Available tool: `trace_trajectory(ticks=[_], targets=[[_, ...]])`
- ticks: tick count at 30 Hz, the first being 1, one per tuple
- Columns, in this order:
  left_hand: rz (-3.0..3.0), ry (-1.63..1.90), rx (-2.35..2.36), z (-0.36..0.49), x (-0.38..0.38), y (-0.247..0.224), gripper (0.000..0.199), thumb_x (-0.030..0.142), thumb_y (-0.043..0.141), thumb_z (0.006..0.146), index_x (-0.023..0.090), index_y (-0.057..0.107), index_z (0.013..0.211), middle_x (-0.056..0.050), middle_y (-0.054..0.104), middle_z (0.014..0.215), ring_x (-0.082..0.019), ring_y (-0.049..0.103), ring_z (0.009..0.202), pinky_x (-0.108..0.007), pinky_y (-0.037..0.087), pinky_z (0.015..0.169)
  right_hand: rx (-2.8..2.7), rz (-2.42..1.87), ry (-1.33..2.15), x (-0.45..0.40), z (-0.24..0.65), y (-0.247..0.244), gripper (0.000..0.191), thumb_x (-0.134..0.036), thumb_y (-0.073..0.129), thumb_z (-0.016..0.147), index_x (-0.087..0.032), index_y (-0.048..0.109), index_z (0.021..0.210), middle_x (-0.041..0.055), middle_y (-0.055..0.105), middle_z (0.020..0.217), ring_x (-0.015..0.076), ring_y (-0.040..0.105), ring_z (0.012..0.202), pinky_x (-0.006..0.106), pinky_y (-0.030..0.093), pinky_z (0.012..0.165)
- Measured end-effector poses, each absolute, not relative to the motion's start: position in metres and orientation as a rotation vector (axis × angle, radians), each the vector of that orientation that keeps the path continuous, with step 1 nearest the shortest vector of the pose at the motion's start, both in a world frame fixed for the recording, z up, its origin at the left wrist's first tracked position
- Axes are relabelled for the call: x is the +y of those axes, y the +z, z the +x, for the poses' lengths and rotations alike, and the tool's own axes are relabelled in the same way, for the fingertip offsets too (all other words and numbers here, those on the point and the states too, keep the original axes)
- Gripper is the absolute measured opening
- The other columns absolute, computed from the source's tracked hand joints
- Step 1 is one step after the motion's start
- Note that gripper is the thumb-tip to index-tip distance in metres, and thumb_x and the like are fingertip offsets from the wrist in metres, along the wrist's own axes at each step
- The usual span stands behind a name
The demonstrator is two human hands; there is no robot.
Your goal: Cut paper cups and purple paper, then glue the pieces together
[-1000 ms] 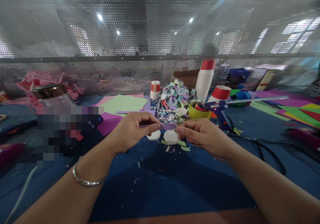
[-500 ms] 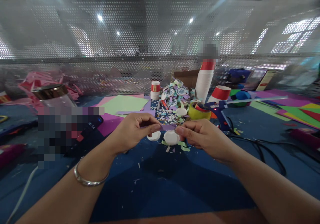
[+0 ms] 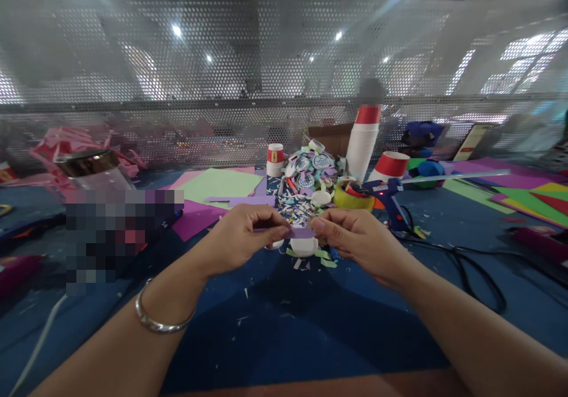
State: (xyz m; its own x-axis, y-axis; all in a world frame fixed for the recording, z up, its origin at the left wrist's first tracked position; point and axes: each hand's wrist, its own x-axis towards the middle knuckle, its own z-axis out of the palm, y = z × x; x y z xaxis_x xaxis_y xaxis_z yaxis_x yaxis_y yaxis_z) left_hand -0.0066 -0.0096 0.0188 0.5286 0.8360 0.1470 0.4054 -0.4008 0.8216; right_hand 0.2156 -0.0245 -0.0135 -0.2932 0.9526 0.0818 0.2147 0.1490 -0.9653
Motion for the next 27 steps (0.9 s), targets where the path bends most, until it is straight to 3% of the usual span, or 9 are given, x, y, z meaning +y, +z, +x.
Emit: trace_trajectory(ticks=[11,20,27], targets=[[1.829,0.808,0.964,0.005,-0.009,0.007,0.015,0.031,0.065,0.081,0.016,0.068,0.08,0.001,0.061,0.067,-0.011,0.053,0.063,-0.025,0.043,0.062,-1.576,-1.02,1.275,-0.028,0.212,-0.009,0.038,-0.051,0.073,0.077,-0.017,0.057,0.076,-0.0054,0.044,0.064,0.0056,0.026,0.049,0.024,0.017,0.044],[1.798,0.547,0.947,-0.002,-0.013,0.012,0.013,0.03,0.07,0.077,0.018,0.071,0.081,0.001,0.066,0.071,-0.012,0.055,0.067,-0.025,0.042,0.066,-1.681,-1.077,1.249,-0.026,0.213,-0.007,0.027,-0.04,0.072,0.078,-0.017,0.06,0.074,-0.0051,0.045,0.062,0.007,0.028,0.051,0.025,0.017,0.045],[1.761,0.509,0.918,-0.001,-0.013,0.014,0.01,0.026,0.065,0.082,0.018,0.07,0.087,0.0,0.068,0.08,-0.013,0.059,0.076,-0.027,0.043,0.075,-1.757,-1.086,1.225,-0.026,0.216,-0.007,0.028,-0.041,0.072,0.078,-0.017,0.059,0.074,-0.0046,0.044,0.063,0.0088,0.031,0.056,0.026,0.021,0.05]])
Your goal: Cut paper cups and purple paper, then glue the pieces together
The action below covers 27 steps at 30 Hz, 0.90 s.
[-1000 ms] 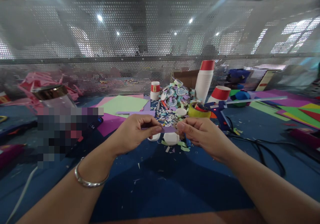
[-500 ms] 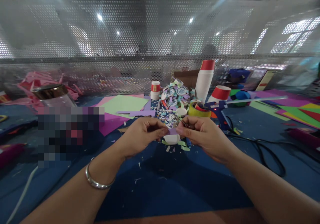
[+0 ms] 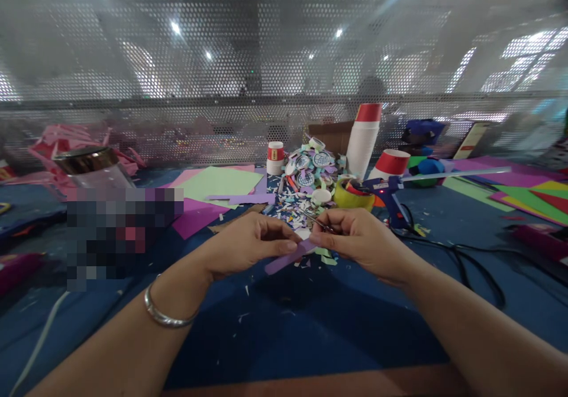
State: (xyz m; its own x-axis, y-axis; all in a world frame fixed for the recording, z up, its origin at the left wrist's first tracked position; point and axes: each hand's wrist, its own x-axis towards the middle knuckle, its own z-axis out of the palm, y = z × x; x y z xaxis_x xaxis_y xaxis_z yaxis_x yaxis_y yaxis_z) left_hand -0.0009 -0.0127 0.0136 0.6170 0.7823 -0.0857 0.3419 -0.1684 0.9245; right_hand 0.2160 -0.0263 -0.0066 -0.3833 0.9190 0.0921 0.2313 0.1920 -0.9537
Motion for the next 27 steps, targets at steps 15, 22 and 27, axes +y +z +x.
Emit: trace_trajectory(ticks=[15,22,27], targets=[[1.697,0.587,0.785,0.003,-0.019,0.017,0.022,0.018,0.067,0.082,0.017,0.071,0.103,-0.003,0.07,0.094,-0.013,0.06,0.085,-0.026,0.045,0.08,-1.636,-1.092,1.207,-0.025,0.215,-0.01,0.035,-0.051,0.069,0.079,-0.017,0.06,0.076,-0.0044,0.048,0.064,0.0065,0.028,0.048,0.024,0.02,0.045],[1.72,0.847,0.899,-0.006,-0.01,0.018,0.045,0.021,0.069,0.079,0.016,0.062,0.124,0.0,0.062,0.074,-0.011,0.056,0.064,-0.026,0.046,0.064,-1.564,-1.045,1.272,-0.025,0.213,-0.012,0.041,-0.057,0.062,0.085,-0.017,0.062,0.079,-0.0076,0.034,0.054,0.0062,0.023,0.046,0.024,0.016,0.043],[1.783,0.907,0.919,-0.007,-0.009,0.015,0.054,0.022,0.067,0.081,0.02,0.054,0.134,-0.002,0.065,0.081,-0.013,0.058,0.069,-0.03,0.048,0.067,-1.628,-1.058,1.337,-0.025,0.213,-0.013,0.043,-0.059,0.059,0.086,-0.017,0.062,0.08,-0.0089,0.028,0.052,0.0068,0.022,0.046,0.025,0.014,0.043]])
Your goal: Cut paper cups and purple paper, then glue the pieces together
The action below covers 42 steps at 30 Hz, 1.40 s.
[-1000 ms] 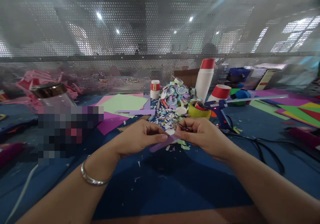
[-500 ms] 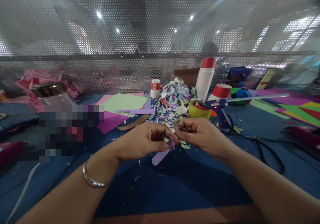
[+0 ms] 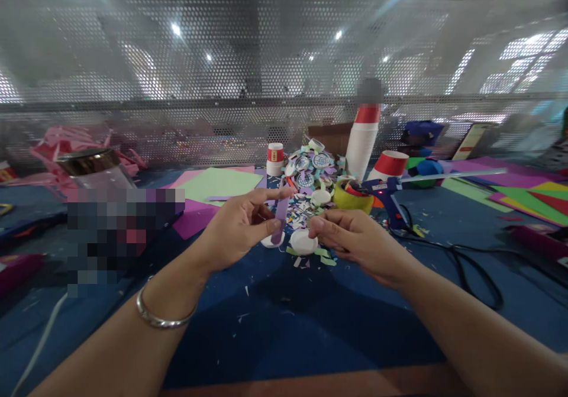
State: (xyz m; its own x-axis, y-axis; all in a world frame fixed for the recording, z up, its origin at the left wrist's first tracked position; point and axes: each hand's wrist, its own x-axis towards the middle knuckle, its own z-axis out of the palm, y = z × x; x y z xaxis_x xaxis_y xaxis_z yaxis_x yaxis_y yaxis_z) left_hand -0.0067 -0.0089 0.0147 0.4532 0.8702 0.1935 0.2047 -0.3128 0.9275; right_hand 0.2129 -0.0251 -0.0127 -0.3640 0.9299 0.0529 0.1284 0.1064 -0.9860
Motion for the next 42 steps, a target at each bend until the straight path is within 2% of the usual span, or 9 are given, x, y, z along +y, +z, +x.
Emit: trace_trajectory(ticks=[9,17,22,32,38,42], targets=[[1.902,0.868,0.868,0.002,-0.015,0.013,0.052,0.015,0.062,0.081,0.016,0.055,0.133,0.001,0.061,0.073,-0.012,0.057,0.065,-0.025,0.046,0.061,-1.792,-1.116,1.311,-0.027,0.213,-0.013,0.048,-0.064,0.057,0.084,-0.017,0.057,0.072,-0.008,0.028,0.054,0.008,0.022,0.049,0.025,0.014,0.045],[1.997,0.863,0.901,0.008,-0.019,0.012,0.047,0.014,0.062,0.08,0.019,0.061,0.127,0.002,0.059,0.068,-0.011,0.058,0.066,-0.022,0.047,0.06,-1.818,-1.113,1.245,-0.028,0.213,-0.013,0.05,-0.065,0.058,0.083,-0.019,0.053,0.064,-0.0081,0.027,0.052,0.0082,0.023,0.047,0.026,0.014,0.045],[2.01,0.875,0.877,0.009,-0.021,0.012,0.046,0.016,0.063,0.081,0.018,0.061,0.127,0.0,0.063,0.075,-0.011,0.059,0.067,-0.022,0.049,0.061,-1.829,-1.092,1.222,-0.027,0.213,-0.014,0.049,-0.063,0.057,0.085,-0.018,0.056,0.065,-0.0083,0.027,0.051,0.0081,0.023,0.046,0.026,0.015,0.044],[1.993,0.866,0.877,0.009,-0.021,0.014,0.045,0.017,0.064,0.08,0.019,0.062,0.125,-0.007,0.068,0.104,-0.01,0.059,0.069,-0.024,0.05,0.063,-1.9,-1.141,1.141,-0.029,0.213,-0.008,0.051,-0.062,0.054,0.086,-0.018,0.052,0.061,-0.0068,0.031,0.051,0.0081,0.027,0.047,0.025,0.018,0.044],[2.0,0.827,0.89,0.007,-0.021,0.015,0.049,0.016,0.062,0.08,0.018,0.06,0.129,0.0,0.064,0.073,-0.012,0.059,0.066,-0.024,0.048,0.061,-1.922,-1.15,1.105,-0.029,0.214,-0.009,0.051,-0.061,0.051,0.088,-0.019,0.05,0.059,-0.0062,0.032,0.05,0.0089,0.03,0.047,0.025,0.02,0.045],[2.049,0.877,0.989,-0.003,-0.017,0.023,0.048,0.021,0.064,0.079,0.018,0.061,0.127,-0.001,0.062,0.074,-0.012,0.057,0.065,-0.024,0.045,0.061,-1.975,-1.194,1.024,-0.027,0.217,-0.007,0.05,-0.06,0.051,0.088,-0.019,0.048,0.06,-0.0059,0.033,0.053,0.0092,0.029,0.049,0.026,0.019,0.047]])
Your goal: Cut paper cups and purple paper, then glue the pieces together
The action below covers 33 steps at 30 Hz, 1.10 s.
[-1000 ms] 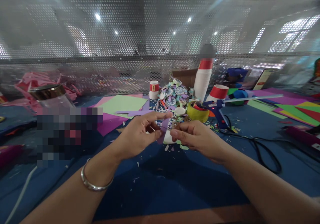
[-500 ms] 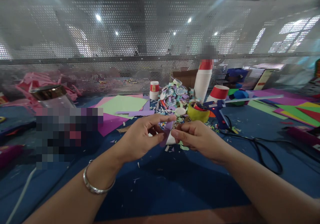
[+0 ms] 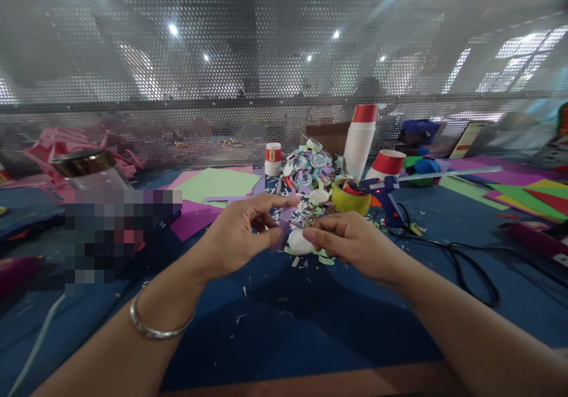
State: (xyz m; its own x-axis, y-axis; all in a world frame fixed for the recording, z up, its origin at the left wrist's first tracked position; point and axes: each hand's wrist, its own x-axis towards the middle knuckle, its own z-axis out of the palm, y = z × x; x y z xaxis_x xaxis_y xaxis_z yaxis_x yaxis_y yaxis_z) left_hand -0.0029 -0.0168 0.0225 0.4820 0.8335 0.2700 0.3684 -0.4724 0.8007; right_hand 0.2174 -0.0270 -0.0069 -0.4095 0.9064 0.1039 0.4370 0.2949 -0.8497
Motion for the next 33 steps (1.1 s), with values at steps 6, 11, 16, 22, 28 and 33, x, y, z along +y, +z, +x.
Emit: trace_trajectory(ticks=[6,11,16,22,28,33], targets=[[2.116,0.343,1.199,-0.025,-0.016,0.038,0.043,0.025,0.059,0.079,0.02,0.067,0.12,0.002,0.06,0.062,-0.01,0.05,0.053,-0.021,0.035,0.05,-2.334,-1.318,0.794,-0.028,0.219,-0.004,0.04,-0.049,0.058,0.087,-0.019,0.051,0.062,-0.0039,0.044,0.056,0.0102,0.039,0.052,0.026,0.023,0.05],[2.289,-0.022,1.032,-0.022,-0.018,0.028,0.041,0.017,0.053,0.077,0.026,0.07,0.114,-0.001,0.07,0.079,-0.014,0.06,0.063,-0.024,0.04,0.058,-2.584,-1.389,0.635,-0.032,0.214,-0.006,0.031,-0.043,0.063,0.083,-0.018,0.056,0.066,-0.0015,0.053,0.058,0.0107,0.045,0.051,0.026,0.021,0.048],[2.501,0.093,1.016,-0.012,-0.022,0.023,0.04,0.015,0.054,0.078,0.026,0.068,0.114,-0.004,0.07,0.098,-0.02,0.061,0.085,-0.028,0.041,0.072,-2.622,-1.436,0.492,-0.034,0.213,-0.008,0.029,-0.041,0.064,0.083,-0.018,0.057,0.068,0.0005,0.057,0.06,0.0121,0.048,0.053,0.027,0.02,0.049],[2.487,0.074,1.016,-0.014,-0.031,0.032,0.042,0.029,0.068,0.074,0.025,0.064,0.116,-0.003,0.065,0.094,-0.018,0.058,0.077,-0.028,0.04,0.067,-2.652,-1.448,0.437,-0.033,0.214,-0.008,0.025,-0.039,0.064,0.084,-0.018,0.06,0.073,0.0022,0.06,0.065,0.0136,0.051,0.056,0.027,0.021,0.05],[2.498,-0.036,1.242,-0.009,-0.032,0.023,0.036,0.047,0.068,0.076,0.019,0.065,0.099,-0.006,0.064,0.089,-0.022,0.056,0.076,-0.029,0.034,0.061,-2.658,-1.47,0.372,-0.033,0.215,-0.009,0.027,-0.041,0.063,0.085,-0.018,0.058,0.071,0.0017,0.06,0.063,0.0137,0.049,0.056,0.027,0.02,0.051],[2.547,0.041,1.288,-0.001,-0.036,0.013,0.012,0.03,0.059,0.081,0.018,0.061,0.079,-0.005,0.063,0.082,-0.021,0.055,0.074,-0.029,0.033,0.059,-2.662,-1.474,0.369,-0.034,0.214,-0.009,0.026,-0.039,0.063,0.085,-0.018,0.057,0.071,0.0017,0.06,0.063,0.0136,0.051,0.056,0.027,0.019,0.051]])
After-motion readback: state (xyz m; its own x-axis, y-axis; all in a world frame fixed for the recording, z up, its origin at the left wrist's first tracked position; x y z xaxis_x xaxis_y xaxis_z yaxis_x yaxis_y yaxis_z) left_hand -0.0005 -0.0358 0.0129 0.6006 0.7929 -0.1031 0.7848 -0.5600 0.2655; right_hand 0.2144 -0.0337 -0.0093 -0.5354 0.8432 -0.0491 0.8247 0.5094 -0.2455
